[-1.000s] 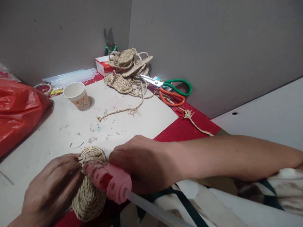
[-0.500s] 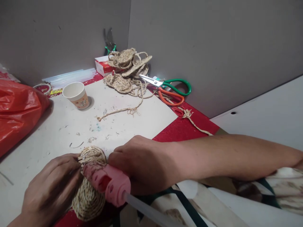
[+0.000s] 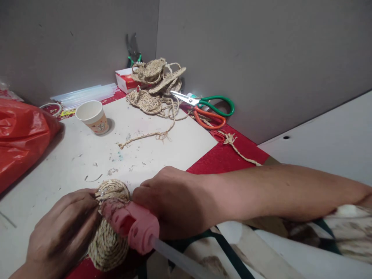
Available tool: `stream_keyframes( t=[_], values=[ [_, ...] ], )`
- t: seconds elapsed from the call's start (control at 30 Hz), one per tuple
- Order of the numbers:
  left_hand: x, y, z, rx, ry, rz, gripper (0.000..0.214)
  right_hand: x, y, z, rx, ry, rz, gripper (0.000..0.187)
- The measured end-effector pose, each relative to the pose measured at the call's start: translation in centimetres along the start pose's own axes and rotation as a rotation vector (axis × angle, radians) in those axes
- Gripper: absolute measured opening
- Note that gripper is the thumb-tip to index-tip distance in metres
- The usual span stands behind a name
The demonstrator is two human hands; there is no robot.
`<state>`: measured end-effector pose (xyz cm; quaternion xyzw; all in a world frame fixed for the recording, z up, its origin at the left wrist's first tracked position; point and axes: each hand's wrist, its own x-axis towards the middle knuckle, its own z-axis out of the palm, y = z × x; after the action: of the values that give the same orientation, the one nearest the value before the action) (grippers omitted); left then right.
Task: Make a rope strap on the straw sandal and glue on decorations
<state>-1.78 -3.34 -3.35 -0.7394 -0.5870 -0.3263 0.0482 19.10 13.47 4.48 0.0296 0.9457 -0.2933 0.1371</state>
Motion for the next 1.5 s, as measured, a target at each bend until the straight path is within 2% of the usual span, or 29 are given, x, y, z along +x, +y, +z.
stream_keyframes(
  t=[0.27, 0.37, 0.43, 0.53, 0.6, 0.7, 0.83, 0.9, 0.97, 1.03, 1.1, 1.17, 1.2, 1.27, 1.37, 1.5],
  values=[
    [0.1, 0.0, 0.0, -0.008, -0.018, -0.003, 0.020, -0.1, -0.3, -0.1, -0.038, -0.059, 0.039, 0.015],
    [0.0, 0.0, 0.0, -0.006, -0.027, -0.015, 0.020, -0.7, 0.0, -0.3, 0.036, -0.085, 0.006, 0.017],
    [-0.1, 0.0, -0.1, 0.004, -0.024, -0.018, 0.020, -1.3, 0.7, -0.5, 0.126, -0.043, -0.040, 0.016],
    [-0.2, 0.0, -0.1, -0.004, -0.010, -0.012, 0.020, -2.1, 2.4, -1.0, 0.129, 0.118, -0.087, 0.017],
    [-0.2, 0.0, 0.0, -0.018, -0.008, -0.009, 0.020, -2.1, 3.8, -1.5, -0.012, 0.236, -0.055, 0.019],
    [-0.2, -0.1, 0.2, -0.014, -0.009, -0.008, 0.022, -1.6, 6.1, -2.3, -0.295, 0.291, 0.095, 0.024],
    [-0.2, -0.2, 0.4, -0.014, 0.010, -0.001, 0.021, -1.2, 8.6, -3.5, -0.482, 0.229, 0.236, 0.037],
    [-0.2, -0.1, 0.4, -0.028, 0.019, -0.007, 0.020, -1.2, 8.6, -4.5, -0.489, 0.115, 0.270, 0.038],
    [-0.1, -0.1, 0.5, -0.035, 0.021, -0.015, 0.019, -1.0, 7.7, -5.8, -0.470, 0.008, 0.267, 0.036],
    [-0.1, -0.1, 0.5, -0.033, 0.017, -0.025, 0.018, 0.2, 5.9, -7.1, -0.445, 0.006, 0.229, 0.031],
    [-0.1, -0.1, 0.6, -0.030, 0.011, -0.034, 0.018, 2.6, 4.1, -7.9, -0.431, 0.130, 0.123, 0.025],
    [-0.1, -0.1, 0.6, -0.039, -0.003, -0.040, 0.016, 6.0, 2.6, -7.9, -0.413, 0.270, -0.058, 0.021],
    [-0.1, -0.1, 0.6, -0.045, -0.006, -0.042, 0.016, 7.9, 2.1, -7.6, -0.407, 0.288, -0.131, 0.017],
    [-0.1, 0.0, 0.6, -0.062, 0.006, -0.043, 0.017, 11.7, 1.7, -6.8, -0.393, 0.293, -0.221, 0.015],
    [-0.1, 0.1, 0.7, -0.084, 0.026, -0.031, 0.019, 16.0, 2.1, -5.5, -0.358, 0.259, -0.198, 0.012],
    [-0.1, 0.0, 0.8, -0.081, 0.013, -0.035, 0.016, 18.7, 3.0, -4.6, -0.355, 0.210, -0.227, 0.013]
  ],
)
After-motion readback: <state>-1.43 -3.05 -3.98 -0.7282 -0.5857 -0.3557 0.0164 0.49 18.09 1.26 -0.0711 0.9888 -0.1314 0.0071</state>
